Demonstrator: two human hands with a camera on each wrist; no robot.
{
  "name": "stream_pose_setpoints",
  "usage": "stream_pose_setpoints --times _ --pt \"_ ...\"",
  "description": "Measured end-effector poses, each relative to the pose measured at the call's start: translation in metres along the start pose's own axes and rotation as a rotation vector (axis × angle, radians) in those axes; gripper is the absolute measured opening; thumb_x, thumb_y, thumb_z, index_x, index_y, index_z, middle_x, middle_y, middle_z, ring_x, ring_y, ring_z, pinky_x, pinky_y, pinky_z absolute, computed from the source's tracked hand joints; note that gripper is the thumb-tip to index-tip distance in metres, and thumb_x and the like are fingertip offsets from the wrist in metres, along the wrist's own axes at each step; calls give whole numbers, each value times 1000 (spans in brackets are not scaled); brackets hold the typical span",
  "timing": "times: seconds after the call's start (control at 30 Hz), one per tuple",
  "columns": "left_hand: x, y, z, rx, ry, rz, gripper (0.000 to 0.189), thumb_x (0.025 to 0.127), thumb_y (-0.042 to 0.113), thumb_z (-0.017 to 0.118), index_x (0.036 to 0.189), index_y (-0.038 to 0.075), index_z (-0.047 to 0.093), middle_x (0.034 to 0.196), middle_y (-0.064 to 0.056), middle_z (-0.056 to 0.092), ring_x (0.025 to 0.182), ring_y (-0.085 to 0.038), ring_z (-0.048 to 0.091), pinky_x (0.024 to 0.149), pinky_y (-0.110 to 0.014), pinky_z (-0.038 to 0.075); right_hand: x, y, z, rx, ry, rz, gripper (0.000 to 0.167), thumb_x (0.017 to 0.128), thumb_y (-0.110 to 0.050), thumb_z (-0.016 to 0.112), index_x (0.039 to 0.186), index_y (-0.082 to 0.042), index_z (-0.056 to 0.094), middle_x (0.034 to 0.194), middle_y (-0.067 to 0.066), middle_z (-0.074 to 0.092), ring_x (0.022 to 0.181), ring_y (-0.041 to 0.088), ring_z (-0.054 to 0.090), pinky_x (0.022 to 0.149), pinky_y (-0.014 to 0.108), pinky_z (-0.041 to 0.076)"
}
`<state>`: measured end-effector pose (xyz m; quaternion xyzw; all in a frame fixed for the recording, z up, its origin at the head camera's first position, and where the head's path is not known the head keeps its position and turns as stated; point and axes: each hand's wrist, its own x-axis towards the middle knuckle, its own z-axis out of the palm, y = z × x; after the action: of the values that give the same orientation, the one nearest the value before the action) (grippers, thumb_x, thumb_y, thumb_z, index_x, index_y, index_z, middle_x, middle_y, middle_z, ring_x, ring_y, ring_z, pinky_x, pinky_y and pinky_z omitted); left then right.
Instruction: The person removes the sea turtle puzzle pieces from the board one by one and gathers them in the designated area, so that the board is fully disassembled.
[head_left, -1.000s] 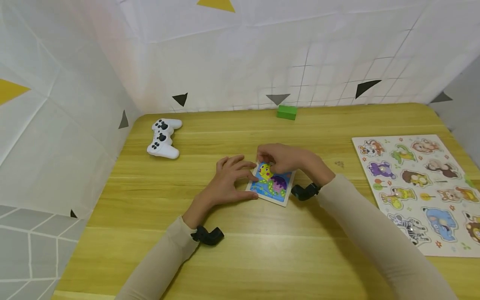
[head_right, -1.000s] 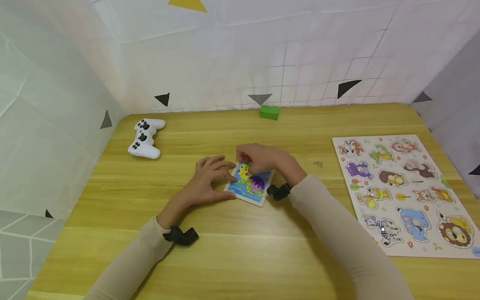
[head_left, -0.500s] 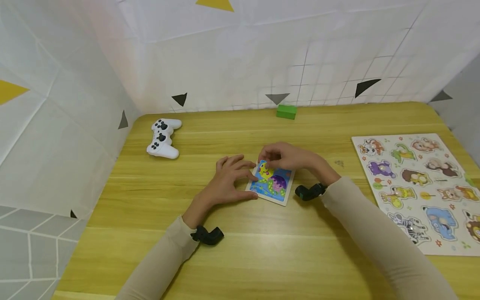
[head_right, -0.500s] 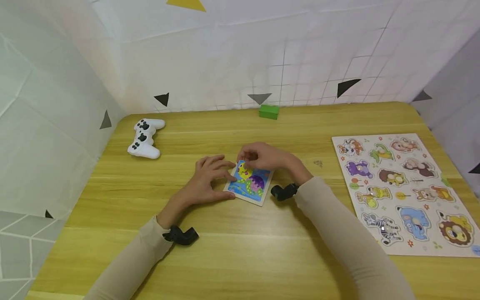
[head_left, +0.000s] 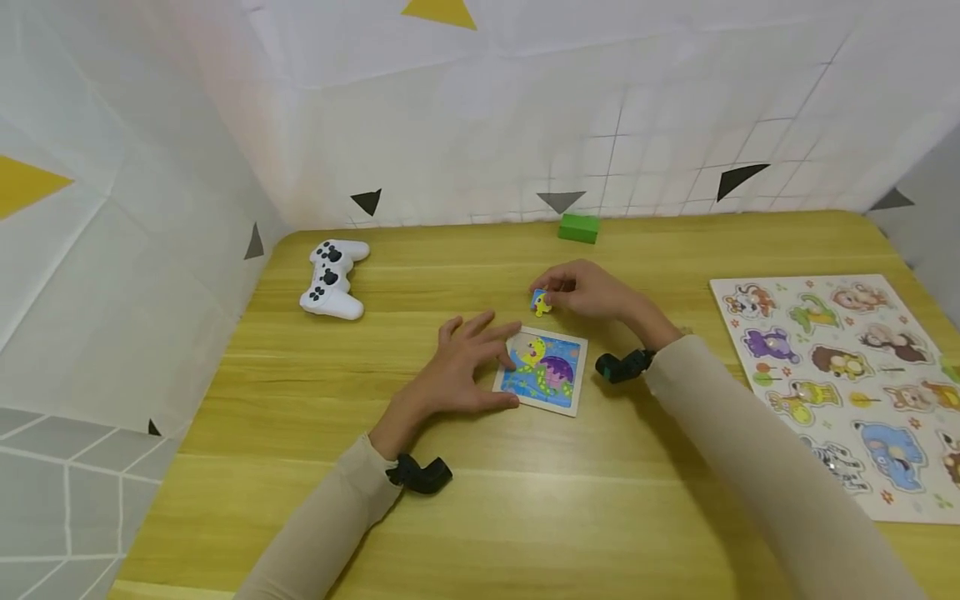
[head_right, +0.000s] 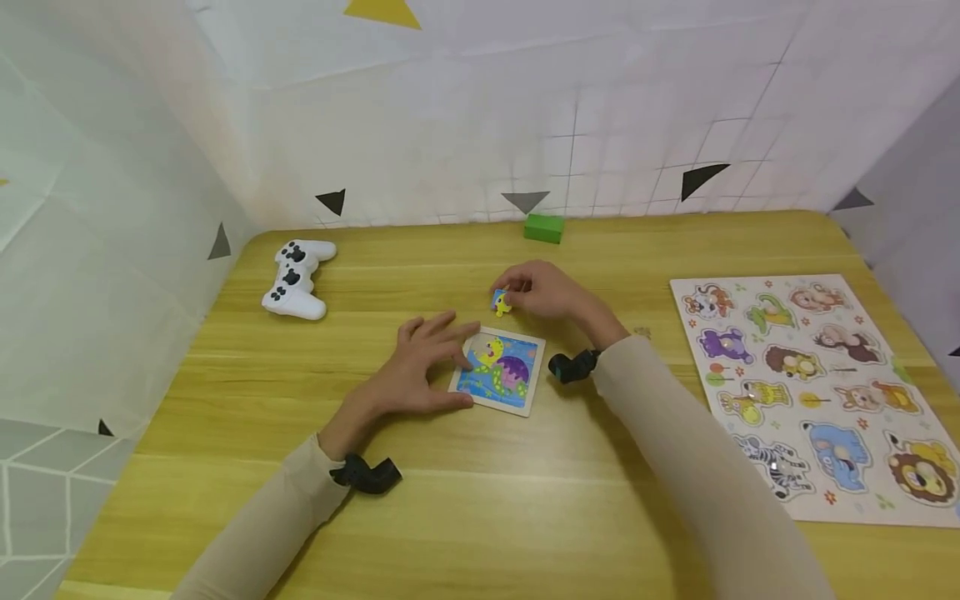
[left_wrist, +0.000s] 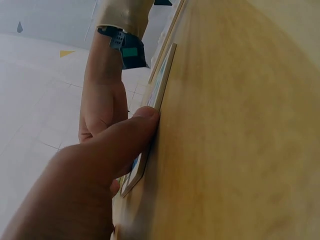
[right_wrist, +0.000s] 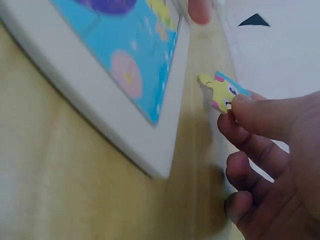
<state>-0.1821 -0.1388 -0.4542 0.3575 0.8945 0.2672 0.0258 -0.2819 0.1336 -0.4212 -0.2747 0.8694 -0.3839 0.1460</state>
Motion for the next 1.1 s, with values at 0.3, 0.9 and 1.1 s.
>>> stream_pose_setpoints --times 0.3,0.9,1.1 --pt "0 -1 1 -6 -4 3 35 79 61 78 99 35 65 161 11 42 158 -31 20 121 -63 3 8 1 -5 -19 -51 51 35 99 -14 64 133 -6 63 112 14 69 96 25 60 85 36 48" --pt "0 0 1 10 -9 -4 35 80 62 77 99 36 64 161 11 42 158 -30 20 121 -63 4 25 9 -3 -151 -21 -49 32 95 -17 73 126 -11 71 106 11 63 97 25 57 88 42 48" --pt "0 -1 2 18 -2 2 35 79 62 77 98 36 64 161 12 42 158 -30 21 121 -63 4 38 10 -6 -172 -24 -33 34 96 -19 72 130 -13 71 112 14 63 104 29 58 94 47 48"
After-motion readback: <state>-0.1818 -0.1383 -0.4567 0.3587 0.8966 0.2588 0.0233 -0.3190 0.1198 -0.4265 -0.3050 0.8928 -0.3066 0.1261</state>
